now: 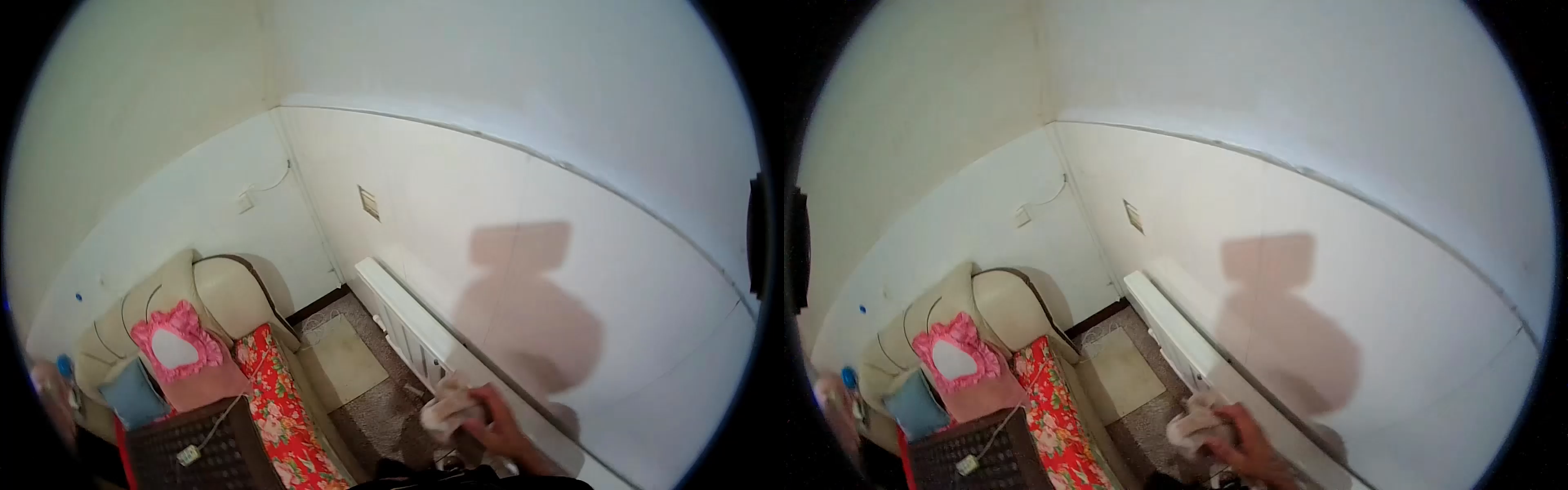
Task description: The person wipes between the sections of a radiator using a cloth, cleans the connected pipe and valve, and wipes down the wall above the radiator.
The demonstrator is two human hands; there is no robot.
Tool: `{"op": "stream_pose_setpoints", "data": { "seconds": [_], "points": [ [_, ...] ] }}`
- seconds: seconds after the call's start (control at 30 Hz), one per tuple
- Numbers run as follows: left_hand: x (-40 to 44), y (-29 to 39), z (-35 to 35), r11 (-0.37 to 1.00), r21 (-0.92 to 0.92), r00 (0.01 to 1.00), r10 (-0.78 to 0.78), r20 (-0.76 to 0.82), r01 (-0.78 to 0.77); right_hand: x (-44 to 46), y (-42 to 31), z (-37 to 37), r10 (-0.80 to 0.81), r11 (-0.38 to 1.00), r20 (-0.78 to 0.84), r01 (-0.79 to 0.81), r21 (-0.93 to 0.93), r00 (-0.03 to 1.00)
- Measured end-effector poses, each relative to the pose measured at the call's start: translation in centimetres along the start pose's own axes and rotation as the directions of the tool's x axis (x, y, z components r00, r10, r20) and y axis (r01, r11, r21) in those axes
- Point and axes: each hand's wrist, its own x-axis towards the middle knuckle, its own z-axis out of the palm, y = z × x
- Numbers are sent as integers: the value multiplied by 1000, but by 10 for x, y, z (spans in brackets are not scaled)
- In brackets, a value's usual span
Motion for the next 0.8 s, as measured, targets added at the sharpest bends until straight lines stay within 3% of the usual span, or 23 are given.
{"op": "stream_pose_setpoints", "data": {
  "seconds": [0.13,0.17,0.23,0.3,0.33,0.37,0.4,0.43,0.5,0.57,0.63,0.7,0.73,0.77,0.8],
  "points": [
    [25,26,14,996,85,1000,25,-16,-24,11,-32,-47,-129,981,-243,87,-176,961],
    [31,33,4,998,21,998,60,9,-60,11,-36,-51,-123,982,-281,76,-171,952],
    [57,46,-37,907,-384,979,200,37,-171,10,-50,-49,-88,983,-389,17,-181,917],
    [40,124,-82,666,-543,830,546,-113,-511,20,-72,-36,72,988,-244,-102,-114,967],
    [47,150,-96,510,-638,738,660,-139,-576,28,-67,-28,-50,981,-231,4,-195,972],
    [54,165,-106,442,-699,693,713,-106,-562,29,-57,-14,-13,980,-328,-53,-192,945],
    [62,179,-116,378,-758,643,762,-72,-532,27,-50,-3,-76,976,-378,-9,-218,923],
    [73,187,-131,448,-729,602,796,63,-517,23,-45,5,-138,966,-398,36,-255,907],
    [83,202,-136,510,-715,524,819,233,-479,9,-50,22,-81,944,-508,-98,-315,857],
    [71,221,-146,664,-503,630,729,269,-554,4,-59,43,30,951,-776,-258,-173,630],
    [69,239,-143,621,-490,554,778,295,-612,-11,-56,51,63,928,-832,-340,-155,551],
    [59,258,-137,659,-311,597,752,279,-685,-24,-61,65,135,956,-937,-291,38,321],
    [47,275,-131,657,-304,590,754,291,-690,-36,-58,70,161,939,-940,-341,52,302],
    [33,298,-125,502,-365,513,855,74,-784,-40,-58,75,155,942,-944,-331,52,293],
    [19,320,-123,326,-384,408,900,-154,-864,-40,-58,80,145,962,-967,-259,88,209]
  ]
}}
